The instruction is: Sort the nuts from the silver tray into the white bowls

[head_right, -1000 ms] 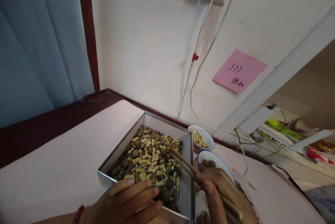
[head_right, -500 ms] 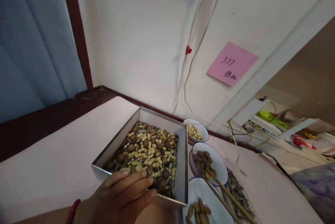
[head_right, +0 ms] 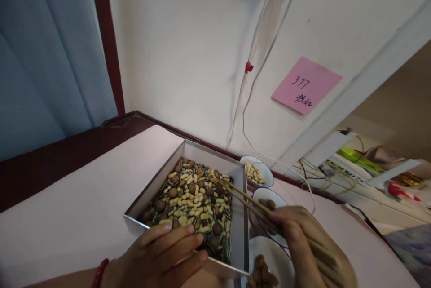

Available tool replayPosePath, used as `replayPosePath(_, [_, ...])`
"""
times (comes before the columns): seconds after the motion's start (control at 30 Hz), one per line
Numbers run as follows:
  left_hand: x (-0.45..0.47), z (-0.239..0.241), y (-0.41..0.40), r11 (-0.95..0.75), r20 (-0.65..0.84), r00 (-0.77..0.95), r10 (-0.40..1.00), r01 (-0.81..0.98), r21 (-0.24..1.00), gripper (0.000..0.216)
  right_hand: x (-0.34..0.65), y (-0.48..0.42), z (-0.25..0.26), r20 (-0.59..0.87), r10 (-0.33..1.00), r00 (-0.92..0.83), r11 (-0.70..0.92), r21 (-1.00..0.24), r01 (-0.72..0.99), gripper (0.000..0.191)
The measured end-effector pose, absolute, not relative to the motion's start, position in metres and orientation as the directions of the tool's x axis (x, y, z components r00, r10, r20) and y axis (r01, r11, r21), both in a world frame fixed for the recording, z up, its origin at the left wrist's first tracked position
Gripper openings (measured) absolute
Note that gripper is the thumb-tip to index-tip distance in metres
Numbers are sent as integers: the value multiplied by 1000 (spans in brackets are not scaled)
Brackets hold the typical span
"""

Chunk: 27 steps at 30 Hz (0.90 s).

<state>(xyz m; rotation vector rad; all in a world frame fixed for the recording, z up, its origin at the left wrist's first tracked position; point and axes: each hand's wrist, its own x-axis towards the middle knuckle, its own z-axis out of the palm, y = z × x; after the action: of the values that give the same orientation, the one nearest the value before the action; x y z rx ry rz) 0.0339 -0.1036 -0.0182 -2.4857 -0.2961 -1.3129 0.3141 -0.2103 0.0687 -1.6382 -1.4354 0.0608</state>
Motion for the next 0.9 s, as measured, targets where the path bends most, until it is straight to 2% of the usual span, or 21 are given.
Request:
replayPosePath(0.17, [32,-12,-107,-934,825,560,76,328,-138,28,286,-161,67,424,836,349,93,-736,671,36])
replayPosePath(0.27, [30,-11,-108,-931,797,595,106,340,-130,31,287,-148,61,394,854,340,81,-746,661,38])
replayPosePath(0.4, [33,-16,-102,-923,840,543,14,329,-198,29,290,-142,59,388,859,334,79,-745,663,39])
replayPosePath(0.5, [35,-18,-101,-923,849,528,12,331,-193,29,291,-140,60,402,855,328,92,-740,667,42])
replayPosePath(0.67, [32,-15,-107,-922,799,588,123,365,-127,29,290,-143,61,429,835,345,102,-737,668,40])
replayPosePath(0.8, [28,-12,-109,-926,810,583,60,336,-173,28,287,-149,64,407,833,375,80,-758,647,37])
replayPosePath(0.9, [28,-13,-107,-929,790,605,98,340,-144,31,287,-149,65,389,844,369,71,-763,643,37])
